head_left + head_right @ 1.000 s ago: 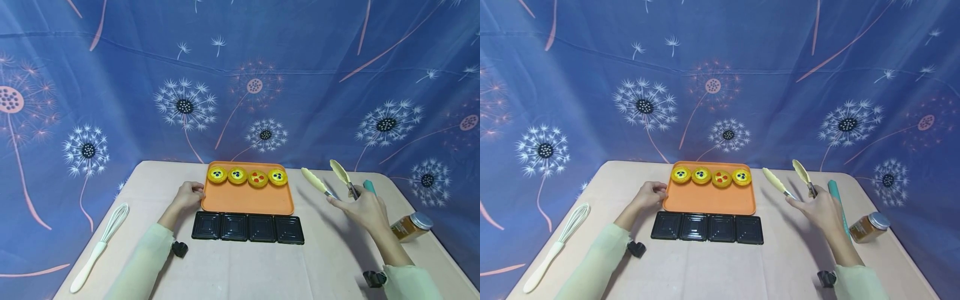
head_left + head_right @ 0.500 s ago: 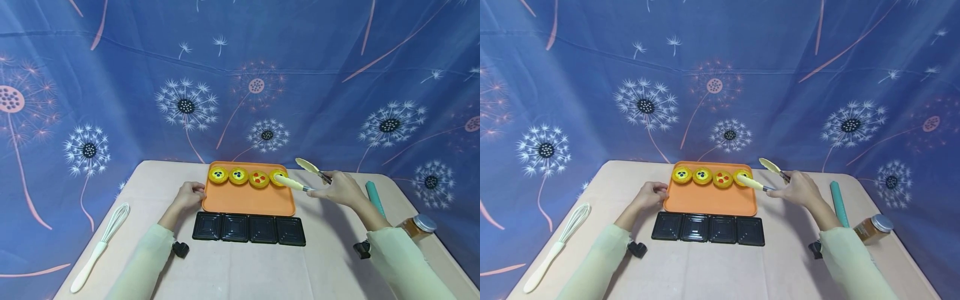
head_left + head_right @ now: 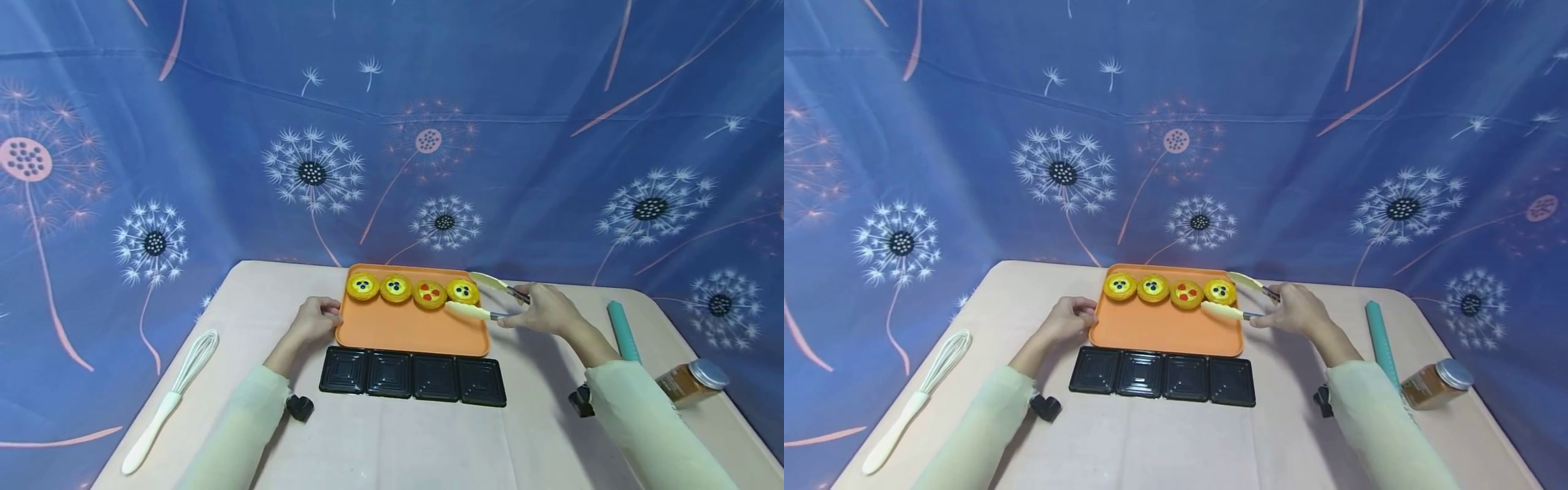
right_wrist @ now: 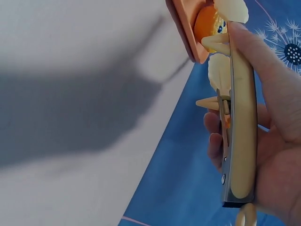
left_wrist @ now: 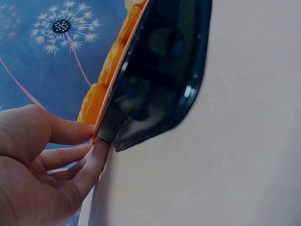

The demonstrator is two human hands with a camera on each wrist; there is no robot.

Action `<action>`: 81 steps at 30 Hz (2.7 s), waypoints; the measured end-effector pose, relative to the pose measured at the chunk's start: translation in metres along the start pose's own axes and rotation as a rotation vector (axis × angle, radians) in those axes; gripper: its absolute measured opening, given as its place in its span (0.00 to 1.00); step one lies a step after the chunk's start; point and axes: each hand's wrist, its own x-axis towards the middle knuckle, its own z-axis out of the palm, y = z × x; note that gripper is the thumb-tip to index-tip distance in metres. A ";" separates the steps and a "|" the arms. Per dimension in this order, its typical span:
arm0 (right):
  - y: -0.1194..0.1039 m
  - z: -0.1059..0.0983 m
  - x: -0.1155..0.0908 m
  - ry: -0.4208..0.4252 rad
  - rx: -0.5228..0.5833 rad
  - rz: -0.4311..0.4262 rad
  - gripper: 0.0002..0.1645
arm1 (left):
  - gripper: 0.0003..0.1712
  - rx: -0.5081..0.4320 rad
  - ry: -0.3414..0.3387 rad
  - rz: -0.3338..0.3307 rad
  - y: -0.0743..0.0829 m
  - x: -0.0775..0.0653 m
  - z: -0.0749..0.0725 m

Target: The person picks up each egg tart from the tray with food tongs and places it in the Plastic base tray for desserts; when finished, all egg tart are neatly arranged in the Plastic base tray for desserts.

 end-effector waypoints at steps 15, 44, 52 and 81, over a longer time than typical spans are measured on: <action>0.001 0.003 0.004 0.005 0.044 -0.029 0.51 | 0.18 -0.030 -0.009 -0.009 0.000 0.000 0.000; -0.011 -0.035 -0.025 0.072 -0.040 -0.114 0.49 | 0.18 -0.013 0.000 -0.019 -0.001 0.001 0.000; -0.015 -0.043 -0.058 0.098 -0.039 -0.183 0.43 | 0.18 -0.018 -0.008 -0.005 -0.002 0.001 0.000; -0.021 -0.041 -0.133 0.090 -0.006 -0.356 0.35 | 0.17 -0.025 -0.010 0.009 -0.002 -0.003 -0.001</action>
